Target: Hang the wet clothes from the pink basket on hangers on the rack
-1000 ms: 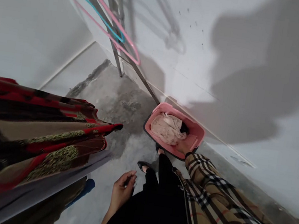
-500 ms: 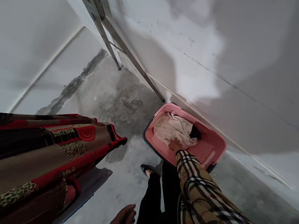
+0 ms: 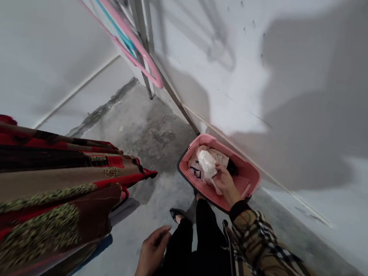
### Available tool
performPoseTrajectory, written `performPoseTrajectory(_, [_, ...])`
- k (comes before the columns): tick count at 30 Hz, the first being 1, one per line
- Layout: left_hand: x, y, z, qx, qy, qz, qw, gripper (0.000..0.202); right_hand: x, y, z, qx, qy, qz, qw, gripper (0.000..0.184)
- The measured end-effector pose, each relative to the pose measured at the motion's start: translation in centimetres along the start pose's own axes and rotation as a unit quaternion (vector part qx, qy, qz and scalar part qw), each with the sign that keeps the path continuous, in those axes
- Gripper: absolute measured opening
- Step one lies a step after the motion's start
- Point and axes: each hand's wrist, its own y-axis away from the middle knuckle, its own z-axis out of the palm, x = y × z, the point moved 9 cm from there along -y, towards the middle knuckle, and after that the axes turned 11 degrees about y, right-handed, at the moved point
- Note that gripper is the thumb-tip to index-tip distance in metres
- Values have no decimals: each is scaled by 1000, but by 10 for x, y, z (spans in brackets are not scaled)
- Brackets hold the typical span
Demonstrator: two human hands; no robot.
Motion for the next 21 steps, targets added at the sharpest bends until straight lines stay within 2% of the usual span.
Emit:
performPoseTrajectory(3, [36,-1,14,-33,4,77,997,41,-49,37,19,-18,-20,-7,1000,16])
performPoseTrajectory(5, [67,0,30,-81,-11,130,988,41,-86,67,43,-62,-22,-12,998,10])
performPoseTrajectory(7, [100,5,49,-123,-31,185,975,50,-123,97,71,-103,-21,-24,994,9])
performPoseTrajectory(10, [155,16,63,-98,-59,312,943,95,-171,136,110,-135,-19,-61,989,10])
performPoseTrajectory(11, [172,20,66,-83,-63,350,931,103,-185,148,123,-147,-10,-81,986,11])
performPoseTrajectory(12, [187,23,66,-72,-60,376,922,104,-199,159,136,-164,6,-105,981,11])
performPoseTrajectory(13, [199,25,66,-71,-53,389,917,96,-212,169,149,-183,26,-134,974,11])
performPoseTrajectory(15, [220,28,59,-81,-29,398,913,65,-240,188,171,-217,65,-200,953,10])
performPoseTrajectory(17, [240,33,41,-80,8,407,910,40,-268,204,185,-227,88,-270,931,10])
performPoseTrajectory(19, [258,41,13,-62,58,419,904,34,-296,216,190,-213,97,-334,913,11])
performPoseTrajectory(21, [272,49,-16,-47,117,421,898,36,-318,224,191,-189,108,-383,898,15])
